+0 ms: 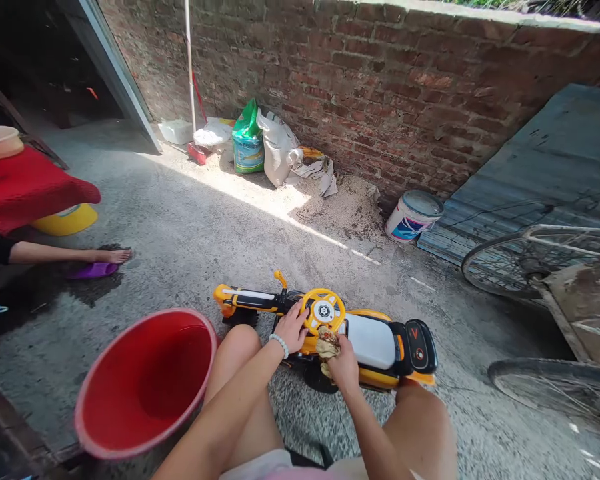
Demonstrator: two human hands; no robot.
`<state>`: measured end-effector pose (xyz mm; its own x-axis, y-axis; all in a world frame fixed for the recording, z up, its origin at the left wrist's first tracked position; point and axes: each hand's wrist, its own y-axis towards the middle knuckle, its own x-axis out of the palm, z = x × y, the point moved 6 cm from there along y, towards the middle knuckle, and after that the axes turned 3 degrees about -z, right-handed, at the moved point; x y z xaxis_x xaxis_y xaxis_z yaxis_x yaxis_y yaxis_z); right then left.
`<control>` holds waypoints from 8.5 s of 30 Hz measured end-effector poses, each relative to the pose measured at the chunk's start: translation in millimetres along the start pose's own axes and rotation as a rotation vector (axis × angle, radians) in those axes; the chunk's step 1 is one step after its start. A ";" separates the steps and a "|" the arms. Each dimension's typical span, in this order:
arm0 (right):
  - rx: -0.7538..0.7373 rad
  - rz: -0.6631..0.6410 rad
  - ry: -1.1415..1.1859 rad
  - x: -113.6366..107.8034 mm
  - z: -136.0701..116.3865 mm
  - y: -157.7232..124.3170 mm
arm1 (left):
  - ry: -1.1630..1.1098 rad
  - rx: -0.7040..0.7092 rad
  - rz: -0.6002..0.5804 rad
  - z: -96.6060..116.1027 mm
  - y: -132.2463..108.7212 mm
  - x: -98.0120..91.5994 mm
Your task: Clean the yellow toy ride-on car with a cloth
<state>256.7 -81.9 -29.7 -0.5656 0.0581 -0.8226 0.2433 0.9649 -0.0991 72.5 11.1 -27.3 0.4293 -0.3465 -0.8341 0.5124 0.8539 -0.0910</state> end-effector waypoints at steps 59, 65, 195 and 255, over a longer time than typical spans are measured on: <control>-0.683 -0.503 -0.694 -33.7 -105.5 64.2 | -0.017 -0.046 -0.145 -7.4 2.1 3.9; -0.607 -0.423 -0.690 -26.8 -105.7 77.8 | -0.027 -0.044 -0.132 -9.7 2.7 6.9; -0.451 -0.373 -0.597 -26.8 -93.1 48.0 | 0.000 -0.100 -0.098 6.7 1.6 -2.7; -0.164 -0.088 -0.545 -16.1 -46.1 35.2 | 0.003 -0.213 -0.197 14.0 -10.5 -2.9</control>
<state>238.0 -37.1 5.9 -0.0798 -0.1229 -0.9892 0.0637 0.9897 -0.1281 76.3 -2.4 -16.3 0.3341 -0.5129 -0.7907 0.4177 0.8326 -0.3636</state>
